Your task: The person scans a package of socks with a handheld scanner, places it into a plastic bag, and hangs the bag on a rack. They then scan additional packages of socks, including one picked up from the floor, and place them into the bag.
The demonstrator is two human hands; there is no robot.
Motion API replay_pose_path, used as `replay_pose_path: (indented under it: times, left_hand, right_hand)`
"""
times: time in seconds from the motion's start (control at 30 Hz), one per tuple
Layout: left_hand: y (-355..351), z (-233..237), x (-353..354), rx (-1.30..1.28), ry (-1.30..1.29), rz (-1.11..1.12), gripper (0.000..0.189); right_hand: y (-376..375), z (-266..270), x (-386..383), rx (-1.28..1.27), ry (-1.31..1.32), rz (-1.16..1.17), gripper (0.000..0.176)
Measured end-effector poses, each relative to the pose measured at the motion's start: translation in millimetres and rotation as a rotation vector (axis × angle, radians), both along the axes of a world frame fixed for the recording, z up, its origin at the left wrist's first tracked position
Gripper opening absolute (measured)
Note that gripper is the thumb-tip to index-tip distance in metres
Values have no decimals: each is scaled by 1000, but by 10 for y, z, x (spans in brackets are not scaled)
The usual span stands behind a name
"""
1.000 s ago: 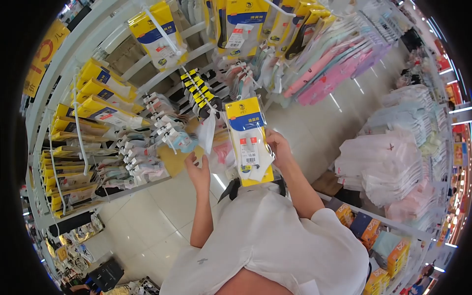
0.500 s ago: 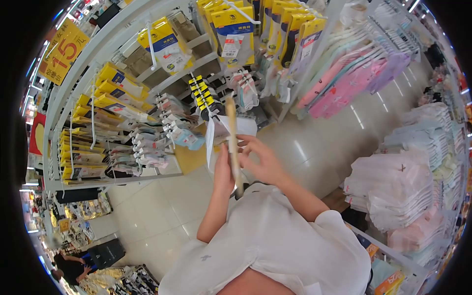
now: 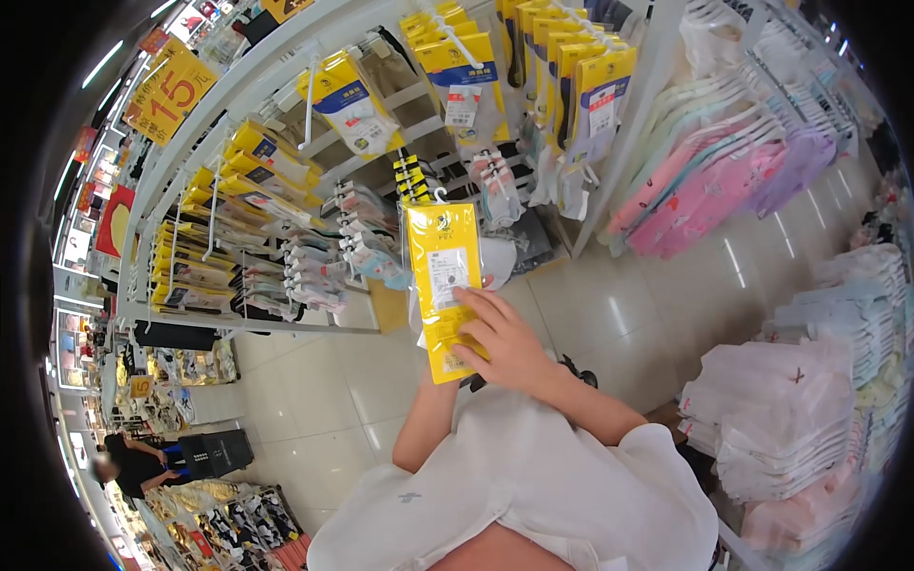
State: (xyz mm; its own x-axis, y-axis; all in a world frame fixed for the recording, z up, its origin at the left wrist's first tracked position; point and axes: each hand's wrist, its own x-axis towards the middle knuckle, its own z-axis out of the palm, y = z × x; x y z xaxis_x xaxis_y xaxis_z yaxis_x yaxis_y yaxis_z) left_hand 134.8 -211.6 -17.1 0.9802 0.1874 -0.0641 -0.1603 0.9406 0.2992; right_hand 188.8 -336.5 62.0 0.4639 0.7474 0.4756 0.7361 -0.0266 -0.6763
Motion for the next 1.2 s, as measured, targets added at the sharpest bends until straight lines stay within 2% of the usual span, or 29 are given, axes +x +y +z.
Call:
replay_pose_path:
  times: [0.1, 0.17, 0.2, 0.27, 0.33, 0.37, 0.47, 0.57, 0.67, 0.77, 0.9, 0.97, 1.03, 1.07, 1.1, 1.13, 1.17, 1.2]
  left_hand:
    - [-80, 171, 30, -35, 31, 27, 68]
    - [-12, -161, 89, -157, -174, -108, 60]
    - [2, -147, 117, -218, -274, -176, 56]
    - [-8, -106, 76, 241, 164, -27, 58]
    - [-52, 54, 89, 462, 401, 120, 57]
    - [-87, 102, 116, 458, 416, 187, 54]
    - [-48, 259, 150, 435, 377, 296, 44]
    - [79, 245, 124, 415, 282, 323, 34]
    - [102, 362, 92, 392, 283, 280, 26]
    - [104, 364, 19, 415, 380, 239, 21]
    - [124, 293, 13, 409, 384, 321, 21]
    - [173, 253, -22, 413, 385, 357, 21]
    - [211, 289, -41, 343, 382, 374, 23]
    - [227, 299, -44, 308, 376, 382, 23]
    - [244, 276, -59, 297, 379, 384, 24]
    - [258, 245, -80, 285, 381, 384, 25]
    - [270, 226, -85, 273, 379, 386, 26]
    - [272, 229, -93, 268, 378, 379, 27]
  right_hand:
    - [-55, 14, 37, 24, 64, 11, 25]
    - [-79, 21, 60, 44, 163, 29, 26]
    - [-89, 22, 64, 101, 303, 35, 28]
    - [-99, 22, 94, 209, 580, 48, 33]
    - [-81, -30, 131, 247, 771, 69, 43]
    - [-72, -70, 150, 264, 868, 78, 48]
    - [-96, -204, 227, 186, 950, 42, 43]
    - [-61, -298, 296, 275, 1022, -44, 34]
    - [-70, -312, 377, 187, 911, -146, 29]
    - [-17, -395, 390, 226, 958, -236, 25]
    - [-103, -429, 435, 160, 1065, -271, 29]
    - [-259, -911, 556, 129, 1132, -341, 36]
    - [-620, -1846, 658, -281, 790, -563, 47]
    - [-838, -2199, 667, -678, 581, -620, 55]
    - [-1098, -2706, 551, -807, 495, -698, 58]
    - [-1407, -3266, 474, -1105, 549, -589, 59]
    - [-1611, -3531, 351, -1316, 815, -531, 58]
    - [-1667, -3328, 189, -1343, 999, -519, 55]
